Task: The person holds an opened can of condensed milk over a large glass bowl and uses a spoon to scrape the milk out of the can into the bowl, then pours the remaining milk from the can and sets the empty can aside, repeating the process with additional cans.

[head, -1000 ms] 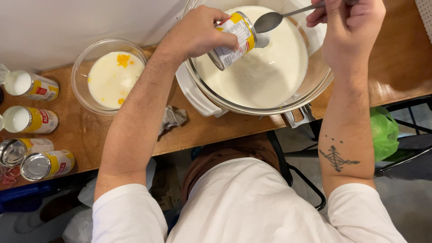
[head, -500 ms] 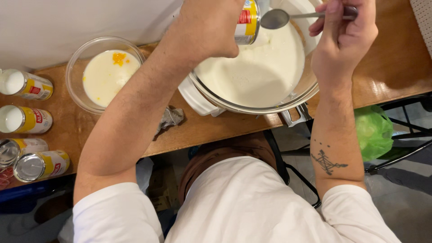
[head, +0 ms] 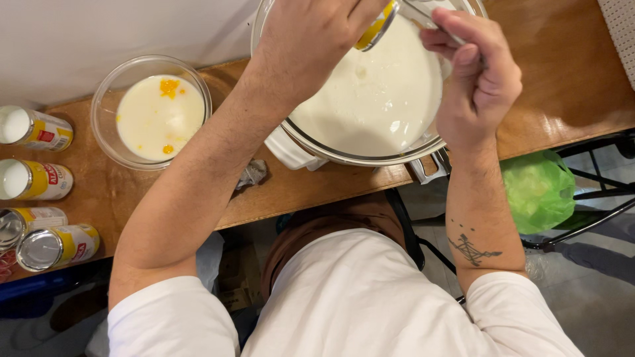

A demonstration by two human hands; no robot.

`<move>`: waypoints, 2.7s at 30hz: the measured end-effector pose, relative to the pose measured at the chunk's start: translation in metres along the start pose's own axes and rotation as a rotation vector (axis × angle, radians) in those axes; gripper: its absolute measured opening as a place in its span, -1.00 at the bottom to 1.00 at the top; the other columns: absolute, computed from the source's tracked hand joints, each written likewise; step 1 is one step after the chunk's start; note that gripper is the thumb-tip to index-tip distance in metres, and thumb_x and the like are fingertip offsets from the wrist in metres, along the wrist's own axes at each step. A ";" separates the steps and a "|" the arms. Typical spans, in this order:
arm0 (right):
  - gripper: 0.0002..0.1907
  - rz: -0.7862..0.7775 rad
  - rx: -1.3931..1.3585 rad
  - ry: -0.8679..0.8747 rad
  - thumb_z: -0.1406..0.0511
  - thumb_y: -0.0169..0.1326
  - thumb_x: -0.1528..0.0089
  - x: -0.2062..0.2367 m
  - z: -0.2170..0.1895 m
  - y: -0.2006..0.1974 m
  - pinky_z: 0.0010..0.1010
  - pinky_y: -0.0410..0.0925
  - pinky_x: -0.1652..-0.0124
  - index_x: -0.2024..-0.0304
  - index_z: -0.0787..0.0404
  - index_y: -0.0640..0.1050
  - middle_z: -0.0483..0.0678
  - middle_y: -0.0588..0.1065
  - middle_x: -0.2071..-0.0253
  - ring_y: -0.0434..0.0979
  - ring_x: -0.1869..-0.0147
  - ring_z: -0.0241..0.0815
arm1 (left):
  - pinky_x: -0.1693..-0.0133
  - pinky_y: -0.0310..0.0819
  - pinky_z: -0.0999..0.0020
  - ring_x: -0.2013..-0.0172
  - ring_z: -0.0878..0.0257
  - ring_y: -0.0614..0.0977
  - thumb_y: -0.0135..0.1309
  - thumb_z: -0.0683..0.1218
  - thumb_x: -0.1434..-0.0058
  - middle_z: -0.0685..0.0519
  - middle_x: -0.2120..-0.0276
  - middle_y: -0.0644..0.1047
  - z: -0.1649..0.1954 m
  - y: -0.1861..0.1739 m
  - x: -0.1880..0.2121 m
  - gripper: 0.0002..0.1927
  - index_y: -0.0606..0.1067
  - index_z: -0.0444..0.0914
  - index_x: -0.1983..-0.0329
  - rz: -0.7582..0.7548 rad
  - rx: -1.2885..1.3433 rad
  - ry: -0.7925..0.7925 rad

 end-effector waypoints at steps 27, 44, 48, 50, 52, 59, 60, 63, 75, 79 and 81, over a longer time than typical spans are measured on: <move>-0.61 -0.110 0.413 0.173 0.46 -0.40 -0.60 0.030 0.063 -0.042 -0.47 0.42 0.01 -0.12 0.52 0.49 0.14 0.56 -0.05 0.54 0.08 -0.17 | -0.32 0.11 -0.03 -0.16 0.04 0.43 0.07 -0.22 -0.30 0.03 0.06 0.54 0.003 0.080 -0.006 -0.59 0.42 -0.27 -0.23 0.300 -0.081 0.172; -0.73 -0.012 0.323 0.087 0.41 -0.25 -0.66 0.002 0.014 0.004 -0.52 0.39 0.19 -0.08 0.56 0.43 0.12 0.47 0.10 0.48 0.23 -0.21 | -0.30 0.29 0.15 -0.14 0.18 0.46 0.07 -0.26 -0.38 0.13 -0.01 0.47 -0.005 0.059 -0.008 -0.26 0.09 -0.15 -0.57 0.247 0.004 -0.053; -0.77 0.058 0.413 0.009 0.41 -0.17 -0.67 0.001 -0.001 0.001 -0.52 0.44 0.23 -0.03 0.52 0.43 0.11 0.51 0.14 0.53 0.26 -0.22 | -0.13 0.31 0.18 -0.08 0.25 0.50 0.18 -0.20 -0.28 0.22 0.00 0.54 -0.016 0.032 0.011 -0.12 -0.02 -0.02 -0.55 0.194 0.285 -0.503; -0.77 0.112 0.377 0.031 0.39 -0.18 -0.66 0.005 -0.002 -0.007 -0.52 0.45 0.20 -0.06 0.51 0.42 0.10 0.51 0.11 0.53 0.24 -0.23 | -0.18 0.28 0.15 -0.13 0.21 0.50 0.26 -0.26 0.01 0.21 -0.08 0.54 -0.018 0.020 0.021 0.18 -0.09 0.04 -0.61 0.279 0.443 -0.628; -0.77 0.179 0.334 0.062 0.37 -0.19 -0.65 0.011 0.002 -0.019 -0.50 0.48 0.17 -0.08 0.50 0.41 0.09 0.48 0.09 0.49 0.22 -0.24 | -0.22 0.29 0.09 -0.16 0.13 0.51 0.37 -0.22 0.16 0.15 -0.15 0.53 -0.019 0.014 0.029 0.31 -0.11 0.03 -0.60 0.317 0.578 -0.663; -0.71 0.535 -0.034 0.129 0.46 -0.18 -0.58 0.008 0.032 -0.070 -0.39 0.42 0.13 -0.11 0.57 0.54 0.17 0.53 0.04 0.53 0.16 -0.09 | -0.33 0.45 0.25 -0.22 0.14 0.59 0.52 -0.24 0.02 0.13 -0.25 0.54 -0.013 0.009 0.036 0.33 -0.16 0.03 -0.60 0.266 0.944 -0.626; -0.70 0.561 -0.067 0.127 0.48 -0.18 -0.56 0.008 0.033 -0.074 -0.36 0.44 0.09 -0.11 0.59 0.56 0.19 0.54 0.04 0.54 0.14 -0.06 | -0.32 0.45 0.28 -0.22 0.15 0.60 0.53 -0.24 0.02 0.13 -0.26 0.54 -0.012 0.010 0.035 0.34 -0.17 0.03 -0.60 0.265 0.957 -0.599; -0.71 0.568 -0.059 0.125 0.47 -0.19 -0.55 0.012 0.030 -0.078 -0.39 0.40 0.11 -0.05 0.56 0.55 0.16 0.52 0.12 0.52 0.17 -0.08 | -0.33 0.47 0.29 -0.24 0.14 0.57 0.47 -0.31 -0.03 0.12 -0.23 0.54 -0.006 0.014 0.037 0.28 -0.17 0.07 -0.56 0.219 0.965 -0.563; -0.67 0.221 0.281 -0.099 0.22 -0.14 -0.72 0.009 -0.028 0.024 -0.46 0.44 0.25 -0.03 0.41 0.40 0.09 0.46 0.06 0.54 0.27 -0.15 | -0.06 0.59 0.17 0.03 0.02 0.67 0.48 -0.16 0.13 0.07 -0.08 0.64 -0.002 0.032 0.033 0.37 -0.23 0.02 -0.56 0.124 0.797 -0.729; -0.62 0.105 0.387 -0.145 0.22 -0.16 -0.71 0.017 -0.020 0.018 -0.44 0.46 0.23 0.01 0.46 0.41 0.13 0.45 0.06 0.60 0.25 -0.11 | 0.03 0.61 0.09 0.07 -0.04 0.69 0.46 -0.16 0.18 0.04 -0.05 0.65 -0.001 0.037 0.036 0.44 -0.27 0.11 -0.58 0.152 0.790 -0.712; -0.58 0.157 0.339 -0.108 0.21 -0.21 -0.66 0.023 -0.006 -0.007 -0.44 0.41 0.20 -0.04 0.51 0.45 0.11 0.47 0.08 0.58 0.22 -0.10 | 0.10 0.64 0.08 0.10 -0.05 0.71 0.46 -0.16 0.19 0.04 0.00 0.67 -0.002 0.042 0.037 0.48 -0.30 0.20 -0.61 0.191 0.782 -0.731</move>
Point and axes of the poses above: each hand's wrist, its own x-axis away from the middle knuckle, its own y-axis out of the palm, z = x × y, the point moved 2 cm from there along -x, towards the middle knuckle
